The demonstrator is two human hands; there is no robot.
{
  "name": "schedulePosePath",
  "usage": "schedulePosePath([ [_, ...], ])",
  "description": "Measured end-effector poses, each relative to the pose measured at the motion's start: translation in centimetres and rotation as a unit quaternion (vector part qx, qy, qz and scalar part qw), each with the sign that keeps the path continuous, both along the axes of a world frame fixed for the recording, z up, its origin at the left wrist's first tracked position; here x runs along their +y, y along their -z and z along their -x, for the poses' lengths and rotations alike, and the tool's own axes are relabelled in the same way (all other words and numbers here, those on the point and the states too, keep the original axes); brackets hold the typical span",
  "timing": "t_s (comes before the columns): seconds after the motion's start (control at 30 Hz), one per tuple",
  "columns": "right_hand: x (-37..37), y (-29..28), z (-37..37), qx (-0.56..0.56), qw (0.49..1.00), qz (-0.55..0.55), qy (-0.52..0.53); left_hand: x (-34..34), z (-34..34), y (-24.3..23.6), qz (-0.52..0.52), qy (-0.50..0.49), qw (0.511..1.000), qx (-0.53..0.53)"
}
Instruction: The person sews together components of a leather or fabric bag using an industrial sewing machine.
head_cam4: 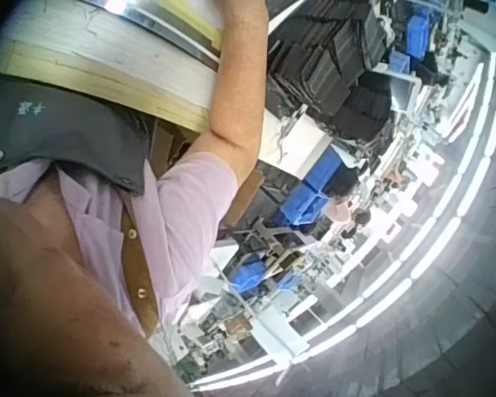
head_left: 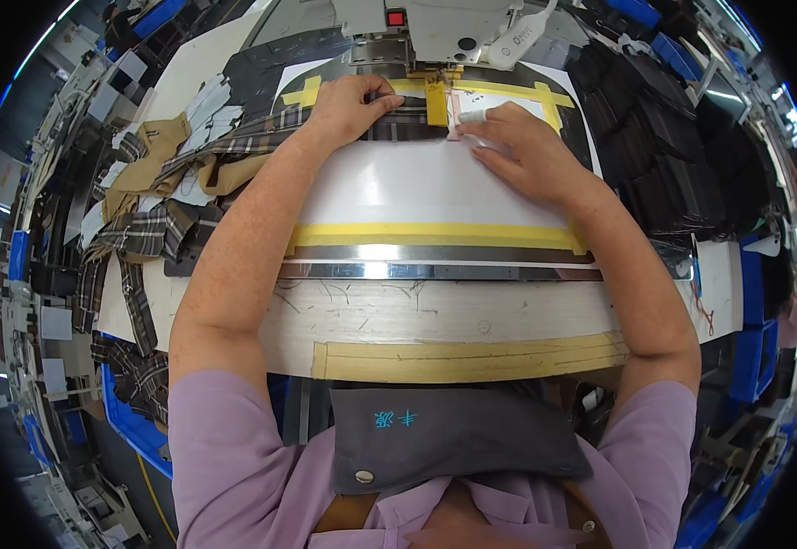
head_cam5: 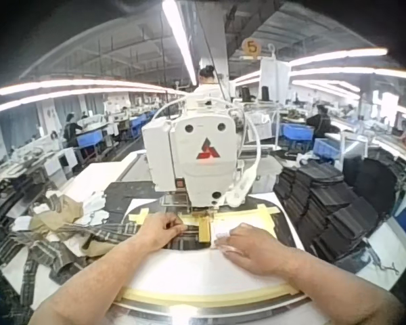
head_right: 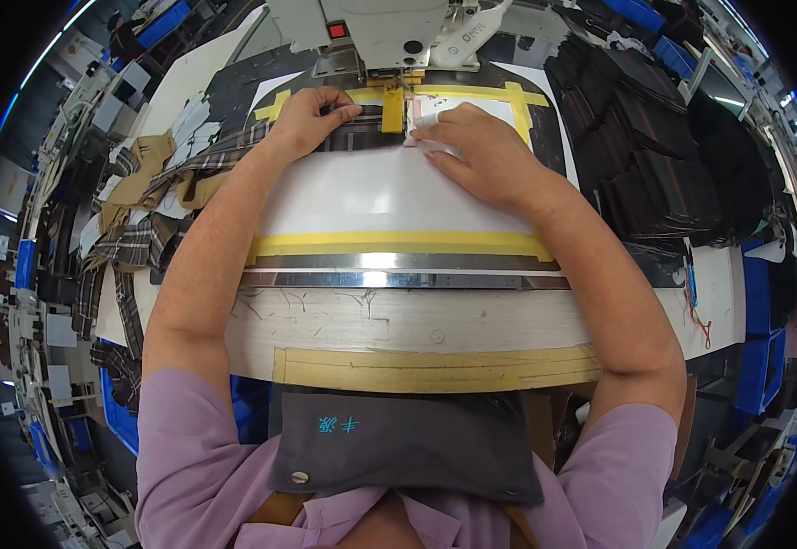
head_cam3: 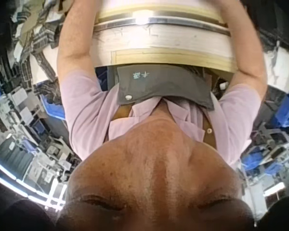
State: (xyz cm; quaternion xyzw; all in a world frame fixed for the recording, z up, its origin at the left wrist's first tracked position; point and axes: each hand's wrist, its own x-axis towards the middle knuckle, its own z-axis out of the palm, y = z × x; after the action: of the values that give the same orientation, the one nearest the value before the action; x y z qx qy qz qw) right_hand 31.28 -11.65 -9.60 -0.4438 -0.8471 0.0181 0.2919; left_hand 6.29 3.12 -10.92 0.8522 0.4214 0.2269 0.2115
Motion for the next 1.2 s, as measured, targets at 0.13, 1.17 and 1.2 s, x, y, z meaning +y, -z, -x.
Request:
schedulePosePath([
  [0.13,2.7,0.6,0.0,-0.029,0.999,0.023,0.029,1.4,-0.5,0.7,0.001,0.017,1.0,-0.015],
  [1.17,3.2,1.8,0.0,-0.052,0.997,-0.027,0.054,-1.0,-0.2,0.6,-0.077,0.152,0.985,-0.037],
  [1.2,3.2,1.9,0.0,-0.056,0.997,-0.028,0.055,-1.1,-0.2,0.6,-0.075,0.144,0.986,-0.033],
])
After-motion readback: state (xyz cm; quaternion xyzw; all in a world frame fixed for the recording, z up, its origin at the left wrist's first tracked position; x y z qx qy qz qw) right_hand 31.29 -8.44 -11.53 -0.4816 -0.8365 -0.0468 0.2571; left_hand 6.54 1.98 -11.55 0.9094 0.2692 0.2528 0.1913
